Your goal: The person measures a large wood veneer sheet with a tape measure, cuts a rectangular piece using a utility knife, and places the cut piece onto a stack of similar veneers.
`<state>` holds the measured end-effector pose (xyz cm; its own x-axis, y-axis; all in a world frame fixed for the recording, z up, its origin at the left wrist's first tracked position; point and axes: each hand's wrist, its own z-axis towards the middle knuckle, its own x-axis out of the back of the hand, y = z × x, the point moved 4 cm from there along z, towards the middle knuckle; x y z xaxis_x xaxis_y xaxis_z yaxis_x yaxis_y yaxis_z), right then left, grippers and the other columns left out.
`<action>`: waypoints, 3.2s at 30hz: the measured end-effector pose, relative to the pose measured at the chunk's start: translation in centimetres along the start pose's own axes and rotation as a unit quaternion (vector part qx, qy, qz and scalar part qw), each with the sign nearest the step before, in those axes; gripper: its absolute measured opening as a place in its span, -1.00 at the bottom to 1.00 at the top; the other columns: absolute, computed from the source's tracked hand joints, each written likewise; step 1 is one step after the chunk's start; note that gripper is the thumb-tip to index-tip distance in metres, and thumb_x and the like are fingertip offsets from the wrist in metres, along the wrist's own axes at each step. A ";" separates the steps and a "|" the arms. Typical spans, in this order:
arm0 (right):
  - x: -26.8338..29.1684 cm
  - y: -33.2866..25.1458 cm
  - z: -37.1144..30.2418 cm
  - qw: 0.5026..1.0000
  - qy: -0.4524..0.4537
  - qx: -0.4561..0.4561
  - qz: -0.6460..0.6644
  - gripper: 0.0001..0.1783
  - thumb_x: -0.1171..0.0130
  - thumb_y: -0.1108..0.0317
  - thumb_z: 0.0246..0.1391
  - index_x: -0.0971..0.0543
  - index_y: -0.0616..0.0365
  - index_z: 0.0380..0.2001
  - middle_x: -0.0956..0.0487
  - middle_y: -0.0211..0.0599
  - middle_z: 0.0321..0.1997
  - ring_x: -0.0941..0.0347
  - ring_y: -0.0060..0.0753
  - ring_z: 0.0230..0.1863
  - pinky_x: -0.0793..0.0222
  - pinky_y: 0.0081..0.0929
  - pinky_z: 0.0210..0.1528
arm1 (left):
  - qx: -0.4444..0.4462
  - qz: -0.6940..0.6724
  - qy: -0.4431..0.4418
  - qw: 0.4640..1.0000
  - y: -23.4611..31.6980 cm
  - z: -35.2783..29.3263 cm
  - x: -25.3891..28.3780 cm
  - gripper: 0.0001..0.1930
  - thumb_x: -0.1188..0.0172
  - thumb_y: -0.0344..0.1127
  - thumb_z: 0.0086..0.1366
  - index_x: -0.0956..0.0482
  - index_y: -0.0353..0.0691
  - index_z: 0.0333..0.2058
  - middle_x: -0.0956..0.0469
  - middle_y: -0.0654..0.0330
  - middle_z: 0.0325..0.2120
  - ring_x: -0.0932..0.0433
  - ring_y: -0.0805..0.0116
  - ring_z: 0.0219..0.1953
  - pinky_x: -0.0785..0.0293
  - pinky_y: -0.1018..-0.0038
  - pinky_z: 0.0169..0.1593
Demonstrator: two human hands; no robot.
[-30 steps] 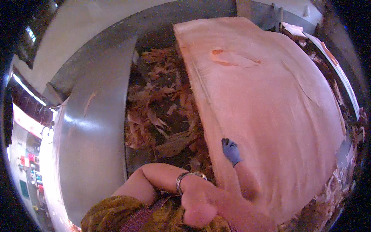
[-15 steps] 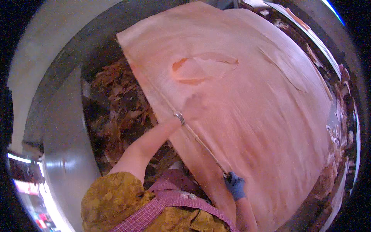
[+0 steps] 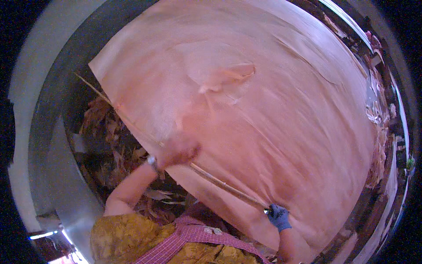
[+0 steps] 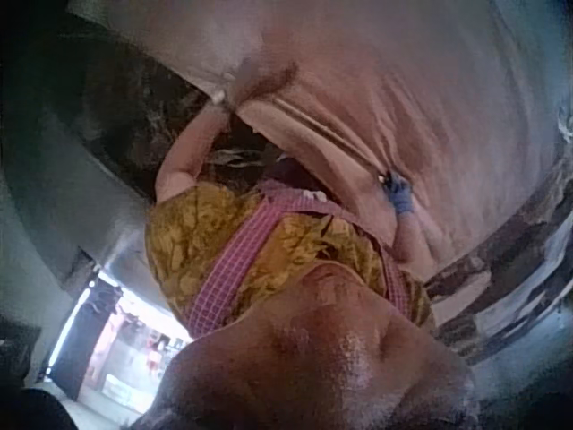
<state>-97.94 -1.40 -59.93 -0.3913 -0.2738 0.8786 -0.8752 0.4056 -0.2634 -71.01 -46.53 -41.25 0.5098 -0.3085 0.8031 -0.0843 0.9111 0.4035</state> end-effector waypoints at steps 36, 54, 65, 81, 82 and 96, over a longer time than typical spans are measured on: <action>4.0 -1.0 -1.2 0.997 0.082 0.004 0.006 -0.59 -0.31 0.07 -0.12 -0.57 -0.03 -0.19 -0.56 -0.23 -0.23 -0.50 -0.13 -0.21 -0.40 -0.15 -0.20 | 0.498 -0.597 0.076 0.624 -12.7 4.0 -12.0 -0.66 -0.20 -0.24 0.27 -0.48 -0.25 -0.03 -0.50 0.23 -0.39 -0.51 0.41 -0.52 -0.53 0.48 -0.46; 16.6 -9.1 19.5 0.989 0.130 -0.068 -0.019 -0.67 -0.14 0.18 0.13 -0.52 0.02 -0.06 -0.55 -0.24 -0.07 -0.48 -0.07 -0.09 -0.38 -0.11 -0.16 | 0.510 -0.752 0.091 0.408 1.7 -4.8 -19.4 -0.73 -0.07 -0.19 0.39 -0.45 -0.23 -0.07 -0.57 0.20 -0.33 -0.57 0.33 -0.37 -0.58 0.37 -0.27; 13.4 -20.8 30.0 0.813 -0.063 -0.062 0.575 -0.77 -0.34 0.26 0.01 -0.66 0.16 -0.29 -0.51 -0.65 -0.44 -0.32 -0.76 -0.46 -0.26 -0.66 -0.43 | 0.518 -0.532 -0.190 0.642 1.2 -6.4 -20.1 -0.56 0.00 0.01 0.40 -0.52 -0.34 -0.19 -0.60 0.19 -0.34 -0.55 0.41 -0.43 -0.47 0.42 -0.34; 12.7 -16.2 26.8 0.816 -0.107 -0.110 0.558 -0.68 -0.43 0.30 -0.08 -0.60 0.19 -0.26 -0.52 -0.64 -0.36 -0.36 -0.78 -0.35 -0.31 -0.68 -0.33 | 0.560 -0.598 0.056 0.571 -15.3 3.5 -16.9 -0.63 -0.12 0.07 0.31 -0.60 -0.14 -0.31 -0.55 0.38 -0.50 -0.42 0.63 -0.61 -0.23 0.67 -0.64; 12.8 -15.9 26.6 0.816 -0.118 -0.120 0.553 -0.60 -0.45 0.27 -0.10 -0.60 0.22 -0.20 -0.55 -0.63 -0.32 -0.39 -0.75 -0.31 -0.35 -0.66 -0.30 | 0.556 -0.570 -0.006 0.605 -14.6 3.5 -16.6 -0.61 -0.11 0.10 0.31 -0.60 -0.13 -0.30 -0.55 0.38 -0.51 -0.41 0.64 -0.62 -0.25 0.68 -0.63; 12.8 -16.5 26.6 0.846 -0.103 -0.116 0.511 -0.53 -0.47 0.25 -0.11 -0.58 0.32 -0.18 -0.56 -0.54 -0.30 -0.39 -0.70 -0.28 -0.36 -0.61 -0.19 | 0.534 -0.627 0.013 0.567 -13.6 4.0 -19.4 -0.77 -0.23 -0.07 0.26 -0.58 -0.09 -0.40 -0.57 0.37 -0.51 -0.38 0.67 -0.67 -0.18 0.68 -0.68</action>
<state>-96.09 -34.79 -54.96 -0.9716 0.1863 0.1460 0.0187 0.6752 -0.7374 -83.18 -54.06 -60.53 0.7533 -0.5137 -0.4107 -0.1037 -0.7094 0.6972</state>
